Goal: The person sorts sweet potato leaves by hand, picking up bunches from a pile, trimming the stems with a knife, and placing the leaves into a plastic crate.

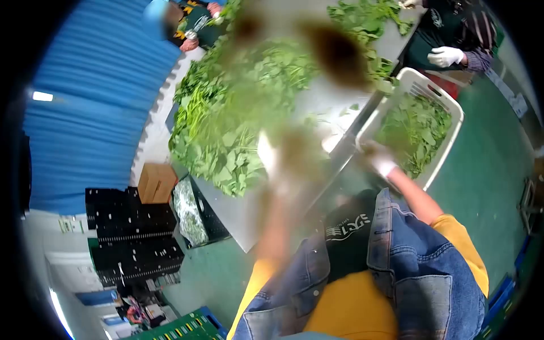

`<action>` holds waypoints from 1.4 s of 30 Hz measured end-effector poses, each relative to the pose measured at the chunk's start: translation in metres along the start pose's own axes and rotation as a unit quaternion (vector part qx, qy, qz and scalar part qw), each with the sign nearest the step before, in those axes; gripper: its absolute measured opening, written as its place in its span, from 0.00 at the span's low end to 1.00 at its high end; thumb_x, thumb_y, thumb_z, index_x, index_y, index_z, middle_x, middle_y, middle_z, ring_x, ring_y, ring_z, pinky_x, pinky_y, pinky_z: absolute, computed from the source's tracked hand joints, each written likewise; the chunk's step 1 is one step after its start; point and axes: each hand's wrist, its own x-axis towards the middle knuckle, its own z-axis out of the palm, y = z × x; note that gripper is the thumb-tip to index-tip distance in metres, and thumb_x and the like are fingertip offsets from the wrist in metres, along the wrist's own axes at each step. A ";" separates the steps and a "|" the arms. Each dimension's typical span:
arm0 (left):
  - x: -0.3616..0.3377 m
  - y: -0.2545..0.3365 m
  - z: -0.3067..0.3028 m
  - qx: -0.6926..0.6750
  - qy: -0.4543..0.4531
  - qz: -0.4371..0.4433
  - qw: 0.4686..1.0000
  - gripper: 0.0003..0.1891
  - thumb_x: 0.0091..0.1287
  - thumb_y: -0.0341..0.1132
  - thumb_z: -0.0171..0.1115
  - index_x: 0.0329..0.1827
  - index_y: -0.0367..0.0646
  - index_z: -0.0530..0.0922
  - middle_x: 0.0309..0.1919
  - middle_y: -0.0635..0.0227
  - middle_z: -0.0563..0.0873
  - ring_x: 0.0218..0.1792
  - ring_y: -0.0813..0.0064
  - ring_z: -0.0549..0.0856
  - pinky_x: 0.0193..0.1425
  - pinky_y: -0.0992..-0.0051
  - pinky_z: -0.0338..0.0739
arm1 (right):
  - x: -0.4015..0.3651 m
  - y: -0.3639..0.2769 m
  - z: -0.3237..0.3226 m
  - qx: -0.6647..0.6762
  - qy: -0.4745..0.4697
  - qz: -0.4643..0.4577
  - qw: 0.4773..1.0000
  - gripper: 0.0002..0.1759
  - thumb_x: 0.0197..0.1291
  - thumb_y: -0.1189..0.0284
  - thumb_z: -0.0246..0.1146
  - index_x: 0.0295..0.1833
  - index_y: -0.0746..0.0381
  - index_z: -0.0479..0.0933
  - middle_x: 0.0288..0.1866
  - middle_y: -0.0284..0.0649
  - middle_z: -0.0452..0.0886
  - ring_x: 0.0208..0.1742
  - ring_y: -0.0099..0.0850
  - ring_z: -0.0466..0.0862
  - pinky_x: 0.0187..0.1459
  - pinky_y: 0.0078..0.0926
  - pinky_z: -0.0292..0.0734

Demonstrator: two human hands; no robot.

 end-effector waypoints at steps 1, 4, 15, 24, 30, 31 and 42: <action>0.004 -0.012 -0.017 -0.226 0.040 -0.090 0.969 0.09 0.59 0.32 0.63 0.41 0.43 0.76 0.32 0.65 0.81 0.33 0.69 0.79 0.41 0.68 0.74 | 0.017 -0.010 0.028 -0.002 -0.002 -0.059 0.998 0.20 0.50 0.68 0.56 0.51 0.58 0.76 0.44 0.52 0.80 0.47 0.49 0.80 0.50 0.38 0.74; -0.009 -0.090 -0.054 -0.585 0.085 -0.192 0.783 0.13 0.61 0.32 0.63 0.46 0.39 0.75 0.32 0.69 0.80 0.33 0.76 0.78 0.39 0.75 0.74 | 0.037 -0.090 0.065 0.123 -0.179 -0.079 0.973 0.28 0.47 0.73 0.56 0.59 0.61 0.70 0.47 0.50 0.80 0.49 0.41 0.80 0.51 0.31 0.74; -0.037 -0.158 -0.112 -0.758 0.173 -0.238 0.582 0.18 0.61 0.31 0.62 0.53 0.36 0.72 0.34 0.70 0.78 0.32 0.80 0.77 0.36 0.80 0.74 | 0.111 -0.114 0.104 -0.277 -0.057 -0.304 0.910 0.30 0.57 0.60 0.57 0.66 0.54 0.65 0.66 0.47 0.65 0.68 0.44 0.63 0.64 0.43 0.58; 0.020 -0.155 -0.110 -0.749 0.131 -0.225 0.610 0.20 0.61 0.31 0.62 0.55 0.37 0.71 0.35 0.69 0.78 0.32 0.80 0.77 0.36 0.81 0.74 | 0.073 0.082 -0.025 -0.410 0.050 0.099 0.905 0.28 0.52 0.60 0.62 0.61 0.46 0.72 0.67 0.42 0.67 0.65 0.39 0.69 0.59 0.45 0.67; 0.051 -0.123 -0.108 -0.696 0.069 -0.197 0.687 0.21 0.60 0.31 0.62 0.57 0.38 0.70 0.35 0.69 0.78 0.32 0.80 0.77 0.36 0.81 0.74 | 0.068 0.112 -0.074 -0.330 0.072 0.201 0.919 0.19 0.54 0.59 0.61 0.54 0.43 0.79 0.62 0.41 0.73 0.56 0.37 0.78 0.55 0.39 0.72; 0.057 -0.114 -0.108 -0.677 0.052 -0.186 0.710 0.21 0.60 0.31 0.61 0.57 0.38 0.70 0.36 0.69 0.77 0.32 0.80 0.77 0.36 0.81 0.74 | 0.081 0.114 -0.073 -0.252 0.098 0.131 0.954 0.19 0.54 0.61 0.62 0.53 0.50 0.79 0.56 0.43 0.78 0.52 0.38 0.80 0.53 0.33 0.74; 0.084 0.011 -0.038 0.267 -0.087 0.254 0.925 0.38 0.56 0.30 0.54 0.68 0.21 0.51 0.24 0.66 0.76 0.24 0.73 0.73 0.33 0.75 0.69 | 0.148 -0.265 -0.078 -0.054 -0.287 -0.356 0.888 0.54 0.33 0.53 0.74 0.67 0.65 0.61 0.60 0.54 0.71 0.61 0.46 0.71 0.62 0.36 0.65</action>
